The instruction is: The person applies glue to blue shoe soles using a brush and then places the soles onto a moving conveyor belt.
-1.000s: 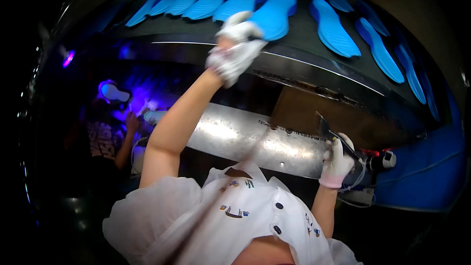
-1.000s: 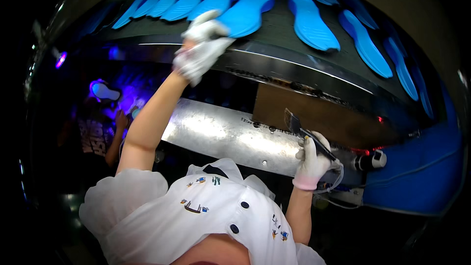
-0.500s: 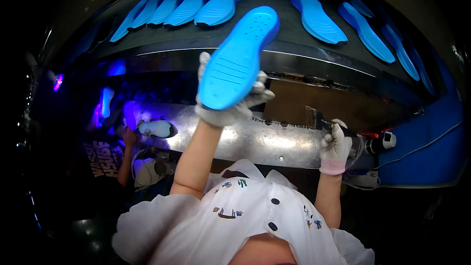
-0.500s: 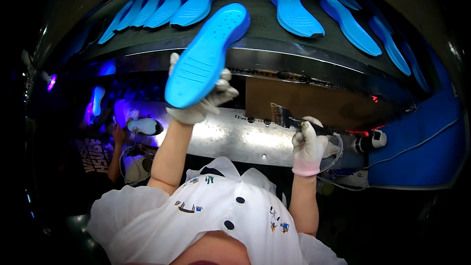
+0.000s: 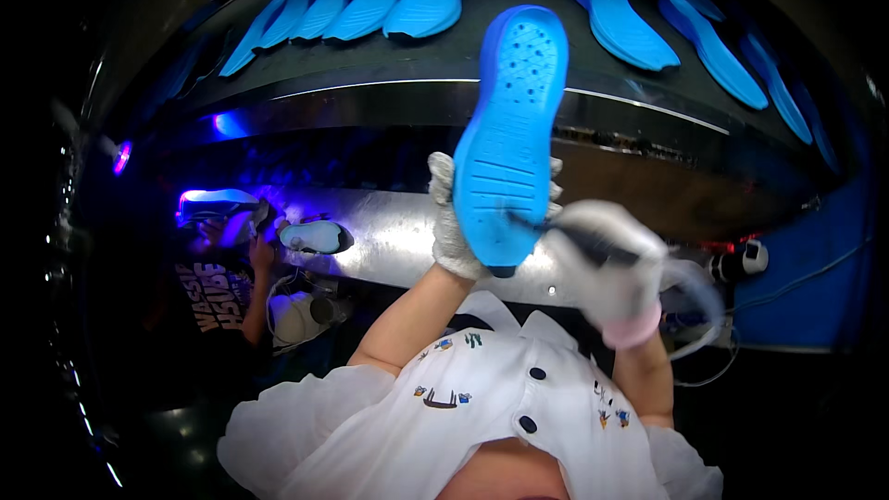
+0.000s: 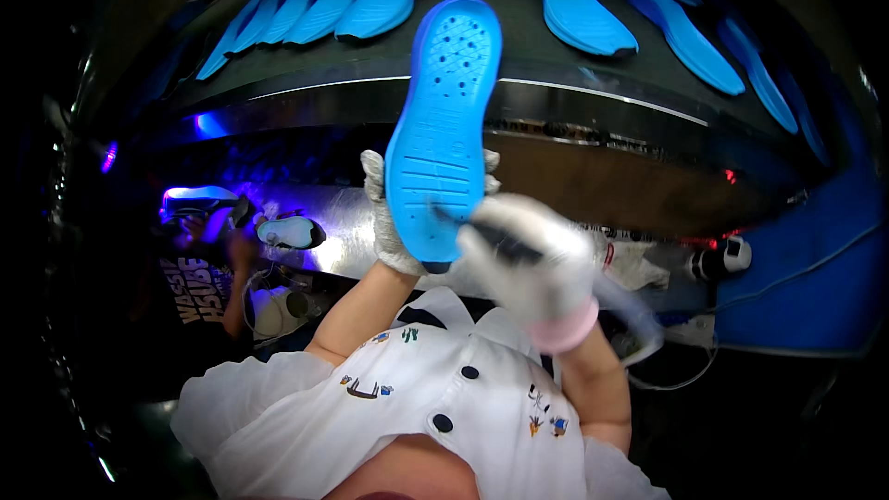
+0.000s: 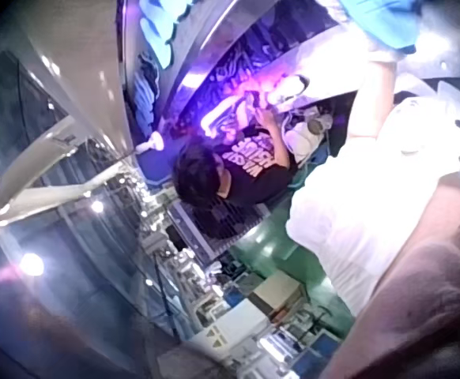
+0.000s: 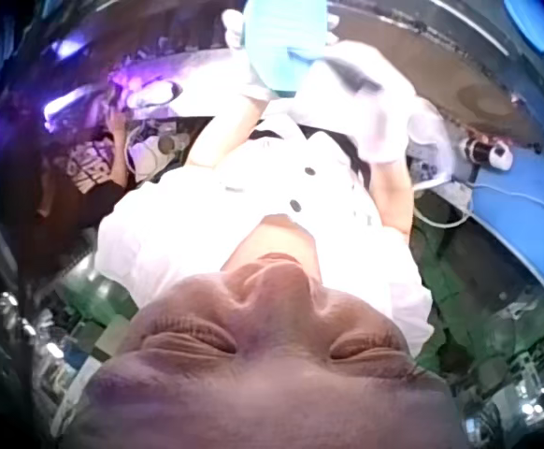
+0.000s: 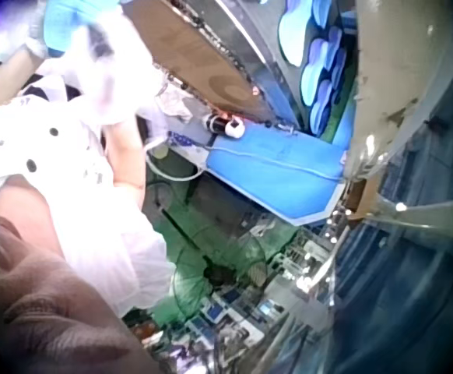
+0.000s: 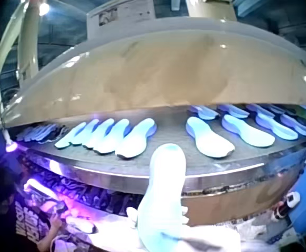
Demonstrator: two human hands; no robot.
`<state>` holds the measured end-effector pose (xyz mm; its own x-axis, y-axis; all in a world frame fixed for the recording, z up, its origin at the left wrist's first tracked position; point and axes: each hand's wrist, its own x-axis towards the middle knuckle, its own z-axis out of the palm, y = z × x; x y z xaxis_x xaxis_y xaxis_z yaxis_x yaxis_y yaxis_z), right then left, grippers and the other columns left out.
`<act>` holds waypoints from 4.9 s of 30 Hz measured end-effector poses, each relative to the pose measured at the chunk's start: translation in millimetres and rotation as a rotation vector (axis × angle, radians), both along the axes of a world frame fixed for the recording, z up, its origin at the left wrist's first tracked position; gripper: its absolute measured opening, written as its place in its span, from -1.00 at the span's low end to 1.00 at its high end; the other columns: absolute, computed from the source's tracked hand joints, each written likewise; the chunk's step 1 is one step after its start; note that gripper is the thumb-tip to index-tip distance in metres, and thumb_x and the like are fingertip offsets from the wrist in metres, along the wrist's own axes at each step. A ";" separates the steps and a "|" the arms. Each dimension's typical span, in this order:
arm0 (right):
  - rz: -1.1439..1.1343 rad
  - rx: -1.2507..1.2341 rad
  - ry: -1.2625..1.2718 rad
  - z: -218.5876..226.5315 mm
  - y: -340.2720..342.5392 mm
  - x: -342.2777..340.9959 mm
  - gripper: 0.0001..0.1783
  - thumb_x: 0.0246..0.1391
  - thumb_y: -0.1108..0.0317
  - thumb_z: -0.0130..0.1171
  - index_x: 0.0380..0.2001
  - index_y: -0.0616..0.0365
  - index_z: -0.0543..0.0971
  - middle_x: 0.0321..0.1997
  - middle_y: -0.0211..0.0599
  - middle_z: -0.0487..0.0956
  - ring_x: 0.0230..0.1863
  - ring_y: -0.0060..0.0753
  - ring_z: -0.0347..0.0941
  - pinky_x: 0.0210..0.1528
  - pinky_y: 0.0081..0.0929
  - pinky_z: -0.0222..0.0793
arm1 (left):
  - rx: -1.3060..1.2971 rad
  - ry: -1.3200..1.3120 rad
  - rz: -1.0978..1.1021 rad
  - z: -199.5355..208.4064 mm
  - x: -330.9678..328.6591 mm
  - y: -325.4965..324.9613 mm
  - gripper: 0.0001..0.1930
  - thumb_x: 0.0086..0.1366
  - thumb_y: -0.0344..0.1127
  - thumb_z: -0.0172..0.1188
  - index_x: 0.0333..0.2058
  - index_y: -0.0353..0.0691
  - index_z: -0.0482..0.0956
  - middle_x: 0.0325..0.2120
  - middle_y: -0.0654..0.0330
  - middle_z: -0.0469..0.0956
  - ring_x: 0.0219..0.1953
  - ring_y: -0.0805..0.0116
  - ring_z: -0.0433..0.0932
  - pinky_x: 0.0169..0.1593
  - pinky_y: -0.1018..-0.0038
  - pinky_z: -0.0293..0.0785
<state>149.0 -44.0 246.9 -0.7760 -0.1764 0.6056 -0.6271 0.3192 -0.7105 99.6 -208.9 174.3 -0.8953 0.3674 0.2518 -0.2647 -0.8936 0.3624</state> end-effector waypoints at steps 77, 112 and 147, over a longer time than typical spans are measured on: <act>0.116 0.423 0.206 3.4 33.9 3.0 -0.75 -0.19 0.55 0.38 -0.33 0.22 0.67 -0.17 -0.01 0.70 -0.44 -0.18 0.60 -0.37 -0.44 0.49 | -0.547 -0.157 -0.118 54.3 -47.1 -70.1 -0.33 0.15 -0.11 0.43 0.21 -0.17 0.44 0.14 0.15 0.45 0.19 0.32 0.44 0.28 0.45 0.41; -0.299 -0.911 -0.592 -87.5 52.6 -13.9 -0.75 0.19 0.45 0.19 -0.09 0.34 0.52 -0.44 -0.35 0.53 -0.63 -0.68 0.33 -0.62 -0.72 0.23 | -0.562 0.055 1.015 62.9 -2.5 -102.0 -0.57 0.15 -0.39 0.13 0.05 -0.20 0.53 0.15 -0.02 0.44 0.20 -0.01 0.47 0.19 0.06 0.50; -0.117 -1.057 -0.361 -1.1 -53.6 -61.2 -0.78 0.28 0.39 0.19 -0.09 0.30 0.59 -0.37 -0.37 0.59 -0.54 -0.72 0.42 -0.65 -0.75 0.28 | 0.016 -0.208 -0.235 41.8 -58.6 -84.6 0.11 0.07 0.71 -0.08 0.14 -0.35 0.35 -0.10 -0.13 0.52 -0.15 -0.02 0.65 -0.06 0.05 0.69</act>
<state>87.8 -97.6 245.8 -0.9141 0.3788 0.1444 -0.3358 -0.5080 -0.7932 41.0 -293.5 216.1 -0.8194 0.5676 0.0801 -0.5314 -0.8046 0.2651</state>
